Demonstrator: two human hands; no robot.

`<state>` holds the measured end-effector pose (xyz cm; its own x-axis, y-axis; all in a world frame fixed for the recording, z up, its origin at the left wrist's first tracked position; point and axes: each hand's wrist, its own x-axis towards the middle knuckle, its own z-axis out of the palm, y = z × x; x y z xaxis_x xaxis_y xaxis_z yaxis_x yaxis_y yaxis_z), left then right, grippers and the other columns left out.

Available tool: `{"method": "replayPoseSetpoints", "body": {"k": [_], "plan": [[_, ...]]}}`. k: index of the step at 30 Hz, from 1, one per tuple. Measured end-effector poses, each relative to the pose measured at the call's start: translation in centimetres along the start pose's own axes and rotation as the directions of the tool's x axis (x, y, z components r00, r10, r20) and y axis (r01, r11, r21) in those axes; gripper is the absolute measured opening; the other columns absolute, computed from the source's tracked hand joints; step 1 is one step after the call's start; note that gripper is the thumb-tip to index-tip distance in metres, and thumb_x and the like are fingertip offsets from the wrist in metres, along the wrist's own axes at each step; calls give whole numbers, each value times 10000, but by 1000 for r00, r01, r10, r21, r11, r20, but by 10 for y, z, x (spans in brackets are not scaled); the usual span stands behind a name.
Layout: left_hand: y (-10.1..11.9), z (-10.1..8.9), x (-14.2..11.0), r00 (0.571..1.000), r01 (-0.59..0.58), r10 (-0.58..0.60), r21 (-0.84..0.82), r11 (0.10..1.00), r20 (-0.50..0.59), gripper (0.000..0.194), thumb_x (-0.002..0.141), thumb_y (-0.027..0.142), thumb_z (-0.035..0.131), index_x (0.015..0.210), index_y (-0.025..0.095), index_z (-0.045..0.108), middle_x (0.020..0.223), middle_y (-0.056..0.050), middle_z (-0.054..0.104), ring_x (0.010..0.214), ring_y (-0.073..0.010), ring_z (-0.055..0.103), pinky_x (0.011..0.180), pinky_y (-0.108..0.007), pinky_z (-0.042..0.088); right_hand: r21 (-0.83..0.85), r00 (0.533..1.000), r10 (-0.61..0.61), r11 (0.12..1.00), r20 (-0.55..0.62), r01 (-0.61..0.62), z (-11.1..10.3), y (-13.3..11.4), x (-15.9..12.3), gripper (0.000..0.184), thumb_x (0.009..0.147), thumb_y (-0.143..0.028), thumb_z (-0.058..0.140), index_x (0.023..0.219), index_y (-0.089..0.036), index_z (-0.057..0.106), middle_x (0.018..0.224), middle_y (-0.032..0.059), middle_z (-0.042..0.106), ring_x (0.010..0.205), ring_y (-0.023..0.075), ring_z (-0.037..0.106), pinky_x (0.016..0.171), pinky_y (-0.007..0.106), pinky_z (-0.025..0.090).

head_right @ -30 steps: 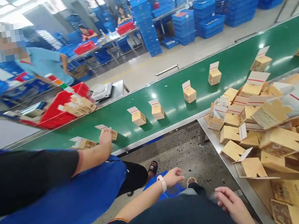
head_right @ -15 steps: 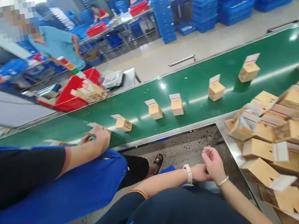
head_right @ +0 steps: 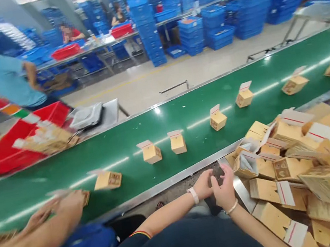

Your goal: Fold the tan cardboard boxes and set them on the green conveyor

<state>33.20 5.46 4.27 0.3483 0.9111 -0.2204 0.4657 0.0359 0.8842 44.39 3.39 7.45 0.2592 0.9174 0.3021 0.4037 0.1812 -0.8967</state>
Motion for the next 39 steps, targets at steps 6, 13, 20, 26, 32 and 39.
{"method": "replayPoseSetpoints", "body": {"k": [6,13,20,26,32,39], "plan": [[28,37,84,884,-412,381,65,909,271,971,552,267,840,1380,164,343,1455,-178,400,1373,-357,361,1156,-537,294,-73,966,110,989,-234,-131,-46,-6,-38,291,862,-387,525,1098,-217,512,1040,117,565,919,233,582,699,366,527],[16,8,98,675,-555,507,-84,827,535,723,658,209,747,1301,140,421,1361,-174,495,1312,-314,450,1136,-483,339,-393,911,-6,903,-412,-172,-36,9,-78,326,852,-381,515,1119,-194,531,1113,151,576,1021,291,567,762,451,524],[11,-31,107,482,-688,415,40,724,772,740,643,188,724,1341,207,480,1443,-148,417,1336,-307,418,1112,-427,352,-640,997,8,766,-74,-54,-26,42,-57,448,830,-322,521,1271,-260,565,1303,89,582,1249,351,442,919,521,429],[35,-31,105,490,-787,340,240,569,802,780,648,305,750,1376,266,473,1336,-139,471,1226,-356,479,1030,-497,365,-629,998,44,777,36,-12,-34,61,-57,508,848,-393,512,1335,-251,527,1347,103,557,1341,355,364,907,541,430],[56,-25,98,505,-810,258,348,473,823,561,623,386,778,1157,275,649,1231,-136,514,1191,-397,447,1014,-599,331,-490,987,-63,872,-145,-17,-26,67,-60,339,841,-449,540,1087,-259,676,1263,91,609,1280,317,450,1013,557,401],[38,-23,103,508,-713,388,123,690,769,537,716,417,740,1211,249,617,1296,-121,493,1216,-312,483,1054,-475,397,-313,914,70,927,-399,-207,-9,67,-46,409,853,-565,460,805,-234,695,1144,120,595,1119,294,537,990,523,441]]}}
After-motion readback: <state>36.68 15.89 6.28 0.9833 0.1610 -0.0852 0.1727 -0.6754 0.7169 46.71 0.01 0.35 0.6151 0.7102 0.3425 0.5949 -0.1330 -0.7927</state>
